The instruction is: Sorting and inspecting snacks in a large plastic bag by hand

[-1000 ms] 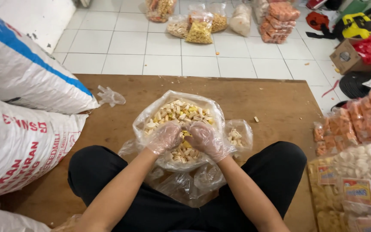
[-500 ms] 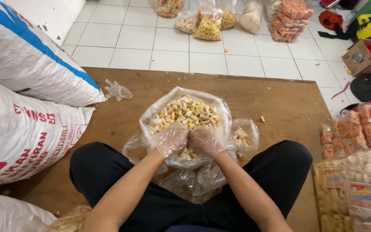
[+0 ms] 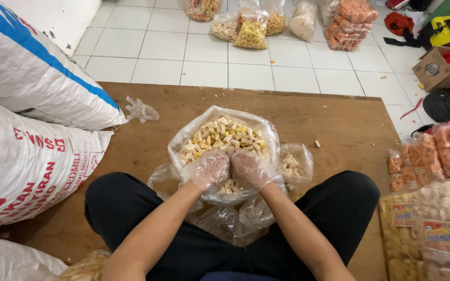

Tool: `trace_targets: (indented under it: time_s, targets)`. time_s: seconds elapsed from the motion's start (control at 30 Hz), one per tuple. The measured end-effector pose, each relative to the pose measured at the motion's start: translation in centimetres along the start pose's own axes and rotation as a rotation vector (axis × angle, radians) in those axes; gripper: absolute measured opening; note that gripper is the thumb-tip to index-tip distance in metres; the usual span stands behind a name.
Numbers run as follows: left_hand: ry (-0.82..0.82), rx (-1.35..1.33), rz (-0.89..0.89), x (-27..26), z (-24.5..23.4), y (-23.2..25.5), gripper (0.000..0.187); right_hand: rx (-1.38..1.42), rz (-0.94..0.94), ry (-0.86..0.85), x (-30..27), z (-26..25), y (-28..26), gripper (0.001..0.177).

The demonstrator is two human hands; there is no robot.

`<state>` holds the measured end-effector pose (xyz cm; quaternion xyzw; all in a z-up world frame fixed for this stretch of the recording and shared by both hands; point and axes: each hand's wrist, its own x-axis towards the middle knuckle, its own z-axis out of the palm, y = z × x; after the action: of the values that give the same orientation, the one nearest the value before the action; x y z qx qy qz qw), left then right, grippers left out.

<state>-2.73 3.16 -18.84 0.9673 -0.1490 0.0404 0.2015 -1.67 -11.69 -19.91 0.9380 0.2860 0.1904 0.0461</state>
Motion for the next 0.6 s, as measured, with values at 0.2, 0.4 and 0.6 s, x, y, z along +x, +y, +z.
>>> trace_targets:
  time_s: [0.2,0.4,0.6]
  targets:
    - [0.027,0.1,0.099,0.7,3.9,-2.7,0.036,0.388,0.222,-0.043,1.0,-6.5,-0.7,0.026]
    - [0.004,0.169,0.176,0.6,1.1,-2.7,0.043,0.289,0.046,0.139,0.5,-2.0,0.3,0.021]
    - [0.011,0.789,0.149,1.3,-1.0,-2.8,0.034,-0.084,-0.1,0.226,1.5,-11.9,0.7,0.019]
